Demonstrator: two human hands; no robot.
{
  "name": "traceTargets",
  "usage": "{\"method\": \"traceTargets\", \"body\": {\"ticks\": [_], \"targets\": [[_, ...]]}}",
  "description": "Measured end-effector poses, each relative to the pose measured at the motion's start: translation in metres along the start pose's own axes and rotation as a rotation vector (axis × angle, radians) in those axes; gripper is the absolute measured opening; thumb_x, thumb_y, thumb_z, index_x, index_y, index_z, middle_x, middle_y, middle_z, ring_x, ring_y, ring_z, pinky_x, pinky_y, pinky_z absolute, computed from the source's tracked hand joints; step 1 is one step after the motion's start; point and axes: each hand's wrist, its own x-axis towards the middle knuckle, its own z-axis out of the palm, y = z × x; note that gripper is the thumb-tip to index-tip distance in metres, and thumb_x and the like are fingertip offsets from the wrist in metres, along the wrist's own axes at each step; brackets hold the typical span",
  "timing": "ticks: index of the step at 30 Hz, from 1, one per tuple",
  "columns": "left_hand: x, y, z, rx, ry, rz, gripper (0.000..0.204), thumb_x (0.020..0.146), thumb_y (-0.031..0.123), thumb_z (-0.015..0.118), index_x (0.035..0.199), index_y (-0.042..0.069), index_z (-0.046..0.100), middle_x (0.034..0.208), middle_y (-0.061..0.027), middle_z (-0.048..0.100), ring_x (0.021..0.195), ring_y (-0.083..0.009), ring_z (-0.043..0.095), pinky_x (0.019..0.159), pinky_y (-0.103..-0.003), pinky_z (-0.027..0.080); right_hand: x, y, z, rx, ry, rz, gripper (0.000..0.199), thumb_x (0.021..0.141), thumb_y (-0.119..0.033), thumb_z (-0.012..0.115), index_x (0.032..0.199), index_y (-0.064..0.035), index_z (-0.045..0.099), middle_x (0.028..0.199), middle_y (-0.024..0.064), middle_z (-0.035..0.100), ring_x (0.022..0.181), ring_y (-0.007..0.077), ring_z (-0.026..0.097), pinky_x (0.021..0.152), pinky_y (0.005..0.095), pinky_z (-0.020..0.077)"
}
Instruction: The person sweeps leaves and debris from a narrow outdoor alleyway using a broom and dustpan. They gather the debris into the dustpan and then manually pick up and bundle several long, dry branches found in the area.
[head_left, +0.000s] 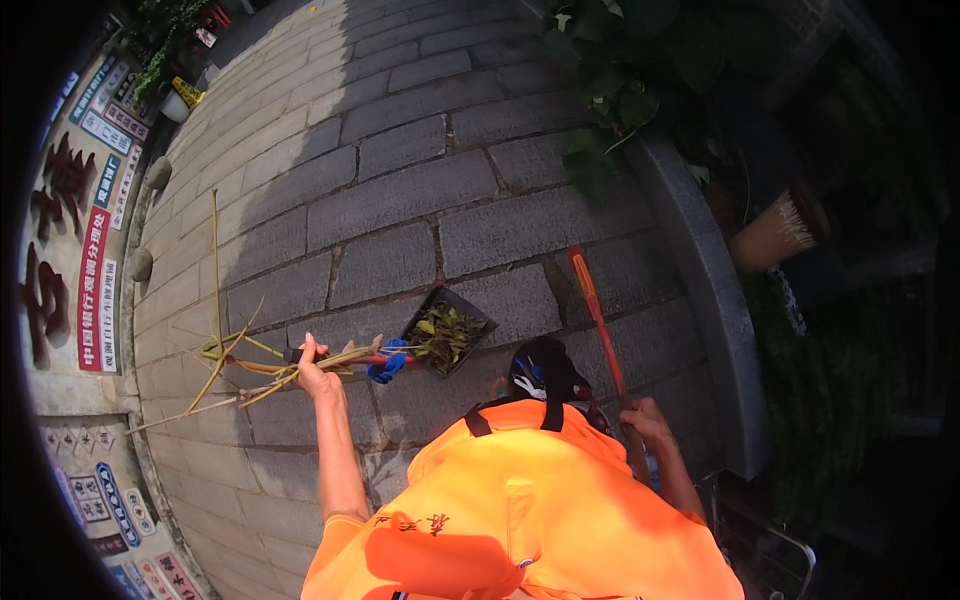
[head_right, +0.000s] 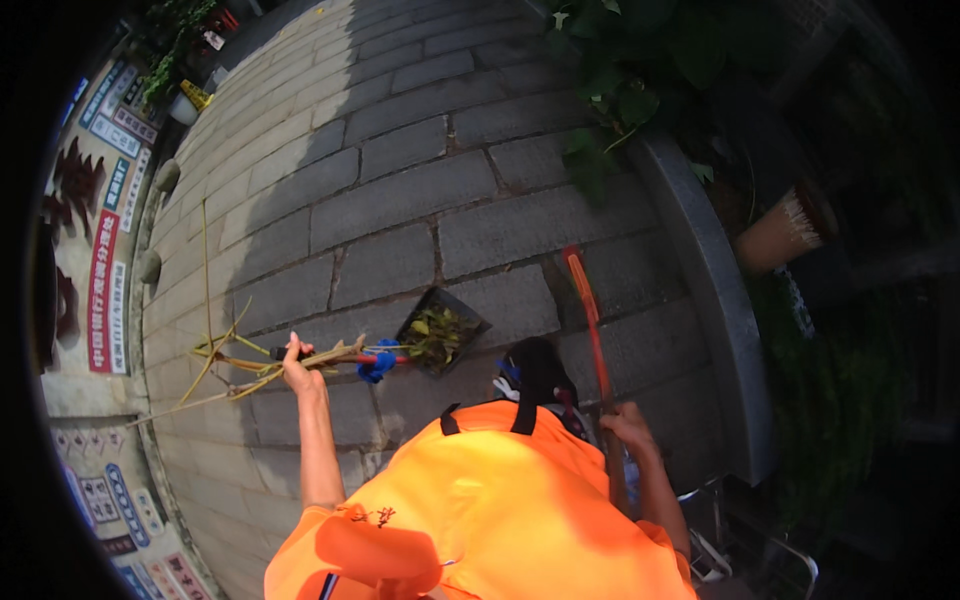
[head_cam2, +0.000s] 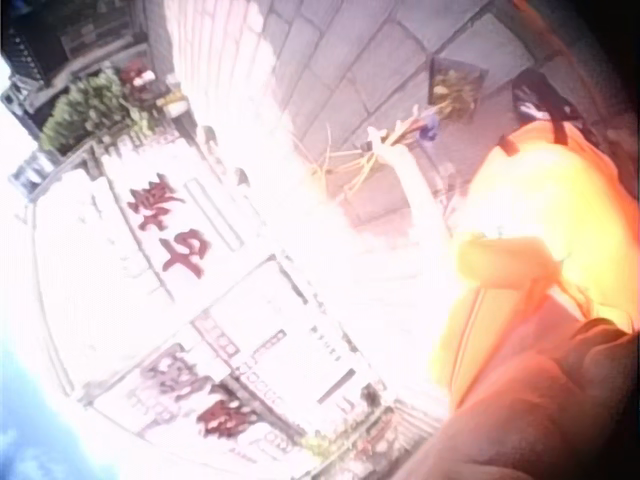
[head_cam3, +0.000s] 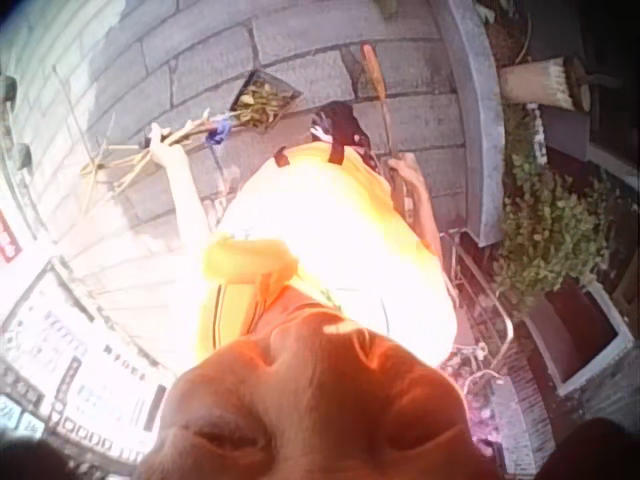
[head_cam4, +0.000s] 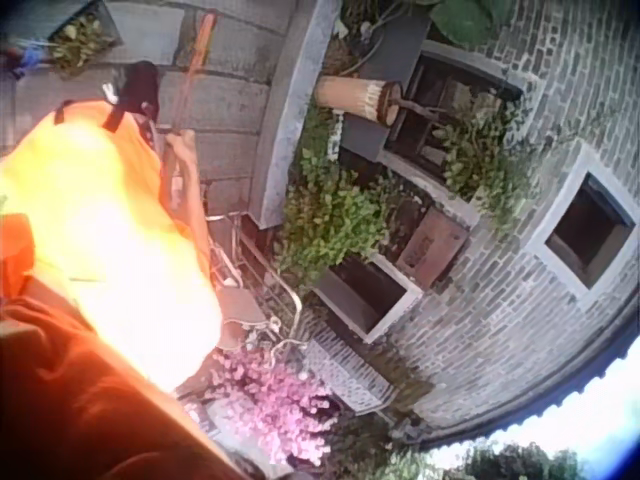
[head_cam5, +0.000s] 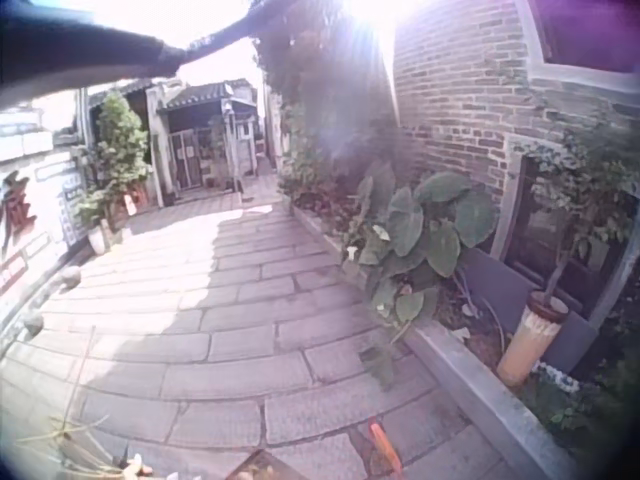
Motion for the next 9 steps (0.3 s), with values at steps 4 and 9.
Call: {"method": "traceTargets", "body": {"ticks": [4, 9], "targets": [[0.093, -0.024, 0.111, -0.010, 0.003, -0.001, 0.019, 0.078, 0.009, 0.069, 0.069, 0.009, 0.053, 0.061, -0.0011, 0.052, 0.058, -0.0124, 0.050, 0.061, -0.027, 0.042, 0.134, -0.058, -0.021, -0.123, 0.006, -0.014, 0.020, 0.064, -0.012, 0.062, 0.067, 0.0071, 0.061, 0.059, 0.0109, 0.060, 0.054, 0.0189, 0.059, 0.050, 0.0316, 0.0440], [0.209, -0.049, 0.230, 0.000, -0.007, 0.072, 0.022, 0.080, 0.016, 0.069, 0.065, 0.009, 0.054, 0.060, -0.0032, 0.051, 0.059, -0.0163, 0.052, 0.065, -0.032, 0.045, 0.273, -0.216, -0.035, -0.172, -0.018, -0.065, 0.020, 0.064, -0.012, 0.063, 0.071, 0.0060, 0.066, 0.063, 0.0103, 0.063, 0.055, 0.0190, 0.060, 0.053, 0.0322, 0.0455]]}}
